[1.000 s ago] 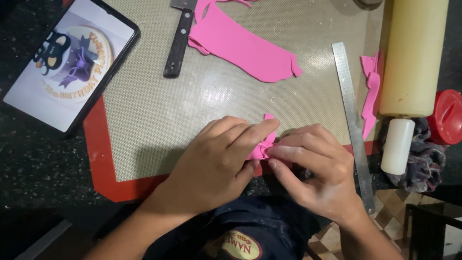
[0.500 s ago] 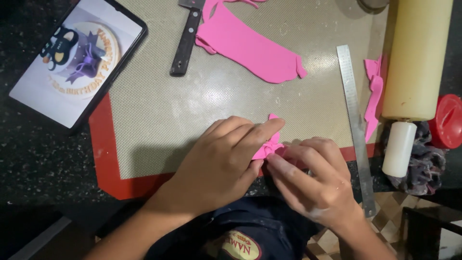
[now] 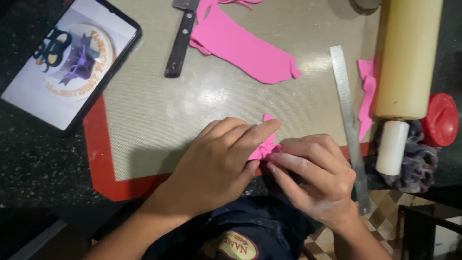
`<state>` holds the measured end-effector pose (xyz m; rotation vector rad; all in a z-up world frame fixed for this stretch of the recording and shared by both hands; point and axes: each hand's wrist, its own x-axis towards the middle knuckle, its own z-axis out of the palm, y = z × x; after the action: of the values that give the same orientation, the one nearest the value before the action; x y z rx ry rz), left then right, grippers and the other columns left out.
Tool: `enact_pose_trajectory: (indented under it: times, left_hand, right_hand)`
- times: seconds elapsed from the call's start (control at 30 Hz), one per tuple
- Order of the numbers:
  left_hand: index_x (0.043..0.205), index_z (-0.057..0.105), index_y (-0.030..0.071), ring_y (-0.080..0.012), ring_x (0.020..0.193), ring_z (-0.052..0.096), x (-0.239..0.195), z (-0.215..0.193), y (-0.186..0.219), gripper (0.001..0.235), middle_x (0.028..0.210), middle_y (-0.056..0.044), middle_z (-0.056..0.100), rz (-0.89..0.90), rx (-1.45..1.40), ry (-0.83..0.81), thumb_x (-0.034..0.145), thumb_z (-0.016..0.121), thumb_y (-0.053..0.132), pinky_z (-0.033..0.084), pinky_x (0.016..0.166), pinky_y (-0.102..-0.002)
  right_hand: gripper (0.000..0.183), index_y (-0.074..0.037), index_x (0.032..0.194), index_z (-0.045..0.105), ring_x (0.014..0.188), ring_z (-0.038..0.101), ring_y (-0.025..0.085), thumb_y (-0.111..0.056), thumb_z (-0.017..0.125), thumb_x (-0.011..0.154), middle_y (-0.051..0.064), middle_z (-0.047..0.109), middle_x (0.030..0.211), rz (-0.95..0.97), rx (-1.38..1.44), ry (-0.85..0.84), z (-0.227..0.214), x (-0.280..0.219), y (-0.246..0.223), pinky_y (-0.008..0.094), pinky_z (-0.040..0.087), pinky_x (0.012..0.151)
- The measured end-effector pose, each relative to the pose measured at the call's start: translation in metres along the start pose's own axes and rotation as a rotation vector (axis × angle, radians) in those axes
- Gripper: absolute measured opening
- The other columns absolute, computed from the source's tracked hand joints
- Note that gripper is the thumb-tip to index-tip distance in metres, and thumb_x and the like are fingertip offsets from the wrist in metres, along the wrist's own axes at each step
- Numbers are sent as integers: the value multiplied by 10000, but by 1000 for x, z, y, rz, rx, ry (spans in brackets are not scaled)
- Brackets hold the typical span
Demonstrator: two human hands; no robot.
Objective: The person shapes a strip of pink fondant on a silicone mat, folding and pinching it by hand into a bow shape while referring to a cake image on a phone. They press and adjust the loops and ends of the bow repeatedly, occasionally repositioning scraps of fondant on the mat.
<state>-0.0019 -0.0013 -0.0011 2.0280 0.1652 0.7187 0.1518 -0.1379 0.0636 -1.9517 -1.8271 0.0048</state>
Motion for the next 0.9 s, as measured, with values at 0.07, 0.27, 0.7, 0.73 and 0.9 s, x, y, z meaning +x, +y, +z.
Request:
enact_pose_trajectory:
  times: [0.07,0.27,0.7,0.73,0.9]
  left_hand:
    - [1473,458,27,-342,1125,614,4,1,-2,693,1186,-151,664,65,26,23,828,706,85,476,996,-461]
    - [1416,539,26,-350,1111,612,6,-2,5,679,1132,-153,669,-58,22,-20,777,752,105,485,971,-445]
    - [1463,451,-70,-384,1265,528,-1,-7,-8,827,1378,-239,536,-64,-104,-61,778,842,178,421,1060,-472]
    - [1475,443,-60,-386,1282,519,-1,-7,-8,843,1383,-242,528,-53,-106,-65,777,846,188,418,1071,-471]
    - [1496,431,-26,-383,1303,506,-3,-12,1,858,1410,-226,521,-43,-53,-45,778,842,201,409,1078,-466]
  right_hand:
    - [263,-48,966,739,877,654,259,-27,862,735,77,708,926,-16,24,34,-11,7,4,351,535,800]
    - [179,-15,904,660,873,679,224,-7,836,871,107,696,918,-15,-237,85,-67,73,78,303,509,715]
    - [382,-90,1365,699,1229,569,452,-32,622,996,238,620,1411,-339,-348,-74,44,291,249,509,474,1065]
    - [438,-108,1379,692,1273,509,467,-76,629,947,260,555,1459,-280,-385,-71,50,297,251,529,434,1036]
    - [425,-215,1296,747,1359,398,474,-156,606,899,230,454,1559,-135,-501,-125,62,307,268,580,355,1018]
